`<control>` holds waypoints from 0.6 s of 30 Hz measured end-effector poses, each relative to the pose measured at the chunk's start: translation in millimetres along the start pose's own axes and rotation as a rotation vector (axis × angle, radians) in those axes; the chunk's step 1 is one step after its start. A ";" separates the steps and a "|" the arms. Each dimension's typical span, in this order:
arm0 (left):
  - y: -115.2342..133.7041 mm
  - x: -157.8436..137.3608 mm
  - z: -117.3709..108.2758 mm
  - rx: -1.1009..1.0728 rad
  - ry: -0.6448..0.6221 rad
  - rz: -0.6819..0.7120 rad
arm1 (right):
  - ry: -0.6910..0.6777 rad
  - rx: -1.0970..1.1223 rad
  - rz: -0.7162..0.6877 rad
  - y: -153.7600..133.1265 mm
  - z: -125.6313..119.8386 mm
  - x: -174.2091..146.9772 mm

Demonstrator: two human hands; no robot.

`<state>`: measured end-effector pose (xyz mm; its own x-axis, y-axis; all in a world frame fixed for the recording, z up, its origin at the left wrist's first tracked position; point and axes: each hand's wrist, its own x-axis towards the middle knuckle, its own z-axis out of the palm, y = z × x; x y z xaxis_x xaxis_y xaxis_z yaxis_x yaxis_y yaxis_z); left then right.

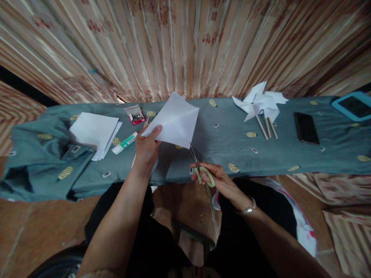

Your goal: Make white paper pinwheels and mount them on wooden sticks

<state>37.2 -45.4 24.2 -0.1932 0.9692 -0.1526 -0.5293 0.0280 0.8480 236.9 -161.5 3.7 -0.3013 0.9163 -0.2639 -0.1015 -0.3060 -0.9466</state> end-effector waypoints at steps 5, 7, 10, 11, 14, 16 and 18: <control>0.2 -3.5 5.4 -0.027 0.025 -0.048 | 0.001 0.005 -0.028 1.5 -1.3 1.0; -1.6 -4.4 6.5 -0.028 0.010 -0.048 | 0.002 0.009 -0.034 2.2 -1.9 1.3; -3.9 -5.7 8.3 -0.020 -0.003 -0.052 | 0.005 0.004 -0.027 3.2 -2.7 2.0; -4.5 -6.1 8.9 -0.015 0.000 -0.052 | 0.007 0.002 -0.026 3.5 -2.8 2.2; -6.0 -6.3 10.0 -0.001 0.020 -0.062 | 0.007 -0.001 -0.030 4.3 -3.2 2.5; -7.2 -5.9 9.6 -0.001 0.015 -0.063 | 0.006 0.001 -0.036 4.6 -3.5 2.6; -8.4 -5.5 8.6 -0.005 -0.009 -0.052 | 0.005 0.006 -0.039 4.6 -3.7 2.5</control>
<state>49.8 -48.9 22.3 -0.1581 0.9686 -0.1918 -0.5429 0.0770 0.8363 239.2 -159.6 -2.0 -0.2925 0.9286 -0.2281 -0.1185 -0.2720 -0.9550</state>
